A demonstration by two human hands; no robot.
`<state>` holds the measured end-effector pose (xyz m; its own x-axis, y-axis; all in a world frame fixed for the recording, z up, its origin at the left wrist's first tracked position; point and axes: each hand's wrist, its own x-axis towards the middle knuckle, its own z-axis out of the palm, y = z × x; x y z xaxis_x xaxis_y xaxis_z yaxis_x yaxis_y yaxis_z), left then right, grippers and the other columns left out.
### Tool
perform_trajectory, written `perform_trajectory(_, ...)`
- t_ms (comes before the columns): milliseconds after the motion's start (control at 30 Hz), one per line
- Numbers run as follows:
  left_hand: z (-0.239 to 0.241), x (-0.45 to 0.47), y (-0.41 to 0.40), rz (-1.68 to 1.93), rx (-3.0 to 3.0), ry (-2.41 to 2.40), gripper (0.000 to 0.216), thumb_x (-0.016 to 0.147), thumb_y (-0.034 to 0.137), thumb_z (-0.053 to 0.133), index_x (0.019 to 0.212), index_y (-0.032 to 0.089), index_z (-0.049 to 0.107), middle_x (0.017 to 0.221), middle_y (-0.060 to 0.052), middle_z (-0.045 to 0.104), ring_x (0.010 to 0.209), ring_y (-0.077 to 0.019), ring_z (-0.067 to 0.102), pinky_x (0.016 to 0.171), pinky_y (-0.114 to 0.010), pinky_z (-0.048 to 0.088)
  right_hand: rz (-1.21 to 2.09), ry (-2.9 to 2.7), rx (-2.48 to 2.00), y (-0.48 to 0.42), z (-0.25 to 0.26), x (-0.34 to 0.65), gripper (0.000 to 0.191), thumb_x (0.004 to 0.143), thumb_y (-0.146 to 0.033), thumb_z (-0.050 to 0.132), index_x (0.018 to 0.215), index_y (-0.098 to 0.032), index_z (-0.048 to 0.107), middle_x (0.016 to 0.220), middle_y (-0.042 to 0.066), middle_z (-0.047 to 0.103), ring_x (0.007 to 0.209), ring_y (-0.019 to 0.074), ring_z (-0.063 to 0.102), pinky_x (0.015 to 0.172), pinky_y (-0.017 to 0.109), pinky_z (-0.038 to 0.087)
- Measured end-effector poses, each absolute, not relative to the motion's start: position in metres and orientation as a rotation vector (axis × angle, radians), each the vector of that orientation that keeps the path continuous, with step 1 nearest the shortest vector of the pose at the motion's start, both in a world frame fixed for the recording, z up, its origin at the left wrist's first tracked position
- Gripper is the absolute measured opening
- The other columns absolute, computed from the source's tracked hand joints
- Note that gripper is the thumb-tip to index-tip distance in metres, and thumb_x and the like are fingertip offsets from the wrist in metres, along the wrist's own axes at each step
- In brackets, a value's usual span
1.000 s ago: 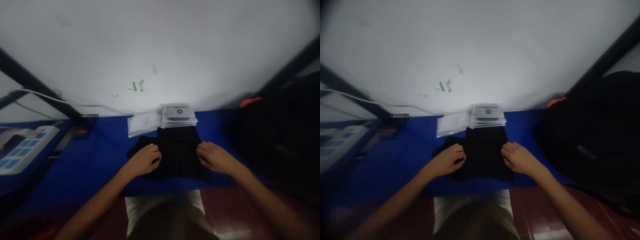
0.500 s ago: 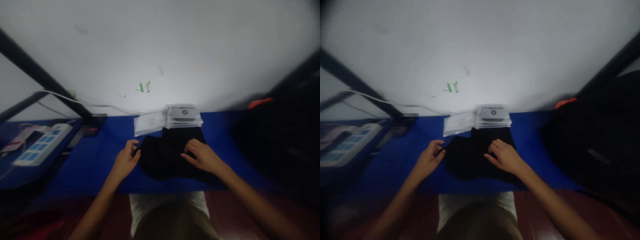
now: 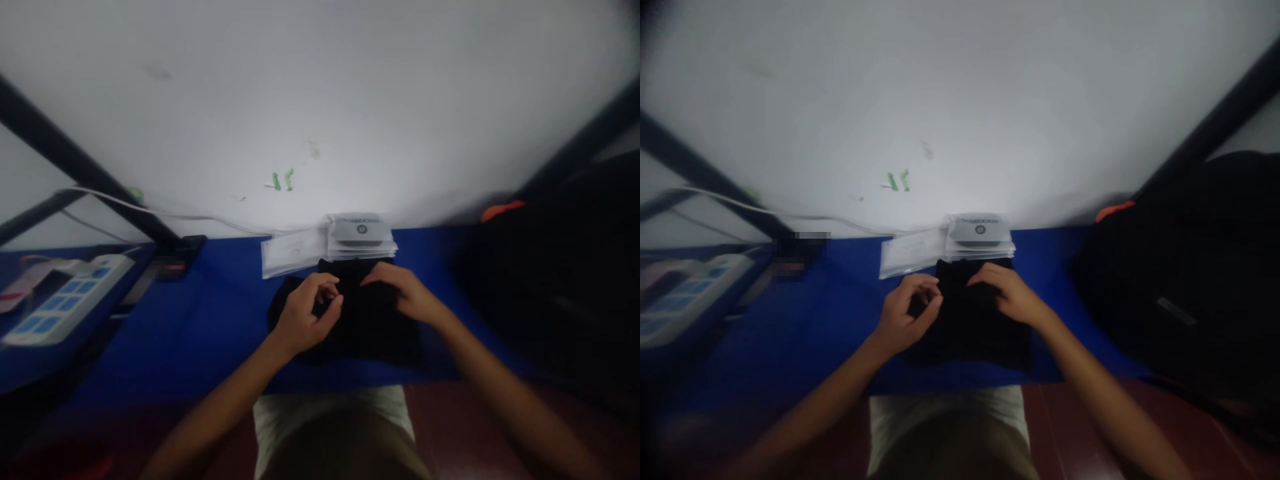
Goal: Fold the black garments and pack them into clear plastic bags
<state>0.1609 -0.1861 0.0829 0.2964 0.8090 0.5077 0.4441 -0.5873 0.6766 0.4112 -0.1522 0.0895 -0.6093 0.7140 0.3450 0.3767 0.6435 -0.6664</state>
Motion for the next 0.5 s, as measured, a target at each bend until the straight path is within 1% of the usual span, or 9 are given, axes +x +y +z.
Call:
perform_trajectory(67,0.073,0.161,-0.176,1.006,2.137,1.332,0.023,0.091,0.036,0.055,0.11,0.024,0.053,0.087,0.0,0.067,0.075,-0.015,0.064,0.067,-0.028,0.049,0.698,-2.188,-0.91,-0.156,0.082,0.439,0.035,0.079,-0.01,0.05,0.108,-0.024,0.067,0.098,0.007,0.067,0.093,0.0236,0.063,0.083,0.036,0.048)
perform_trajectory(100,0.069,0.162,-0.172,0.861,2.125,1.421,0.026,0.091,0.042,0.054,0.109,0.024,0.054,0.085,0.0,0.067,0.075,-0.0164,0.065,0.066,-0.028,0.049,0.689,-2.17,-0.949,-0.158,0.078,0.451,0.036,0.079,-0.011,0.05,0.107,-0.024,0.067,0.098,0.007,0.067,0.093,0.0237,0.064,0.083,0.036,0.048)
perform_trajectory(200,0.056,0.173,-0.164,0.497,2.082,1.543,0.045,0.089,0.061,0.05,0.115,0.024,0.052,0.081,0.0,0.069,0.076,-0.0226,0.068,0.065,-0.033,0.047,0.72,-2.193,-1.057,-0.164,0.061,0.475,0.042,0.074,-0.007,0.049,0.107,-0.024,0.068,0.101,0.007,0.066,0.095,0.0242,0.064,0.085,0.038,0.049)
perform_trajectory(267,0.05,0.183,-0.162,0.388,2.06,1.533,0.055,0.088,0.065,0.049,0.123,0.023,0.047,0.08,-0.002,0.069,0.079,-0.0265,0.069,0.067,-0.035,0.047,0.752,-2.232,-1.122,-0.167,0.051,0.484,0.052,0.068,-0.003,0.047,0.11,-0.024,0.068,0.105,0.007,0.065,0.1,0.0244,0.063,0.089,0.04,0.049)
perform_trajectory(333,0.044,0.193,-0.161,0.355,2.039,1.503,0.061,0.086,0.063,0.052,0.131,0.021,0.041,0.082,-0.003,0.069,0.084,-0.0289,0.069,0.07,-0.037,0.047,0.761,-2.261,-1.172,-0.168,0.045,0.491,0.064,0.062,0.001,0.044,0.115,-0.026,0.067,0.11,0.008,0.063,0.105,0.0241,0.062,0.093,0.041,0.049)
perform_trajectory(400,0.038,0.2,-0.161,0.367,2.012,1.472,0.063,0.086,0.053,0.057,0.135,0.021,0.035,0.087,-0.004,0.067,0.084,-0.0283,0.068,0.07,-0.037,0.047,0.716,-2.255,-1.208,-0.167,0.043,0.497,0.068,0.062,0.002,0.041,0.119,-0.026,0.066,0.113,0.008,0.062,0.107,0.0236,0.061,0.094,0.042,0.049)
perform_trajectory(433,0.035,0.202,-0.16,0.395,1.997,1.453,0.062,0.085,0.046,0.059,0.136,0.022,0.033,0.089,-0.003,0.066,0.083,-0.0267,0.067,0.07,-0.036,0.047,0.662,-2.231,-1.227,-0.165,0.045,0.499,0.065,0.065,0.002,0.041,0.118,-0.026,0.066,0.113,0.008,0.062,0.106,0.0236,0.062,0.093,0.042,0.05)
perform_trajectory(500,0.032,0.205,-0.16,0.519,1.974,1.379,0.059,0.084,0.033,0.059,0.135,0.022,0.032,0.091,-0.002,0.061,0.078,-0.0218,0.063,0.069,-0.033,0.046,0.519,-2.147,-1.264,-0.162,0.053,0.499,0.051,0.075,-0.003,0.043,0.114,-0.025,0.067,0.109,0.008,0.064,0.102,0.0243,0.063,0.091,0.043,0.051)
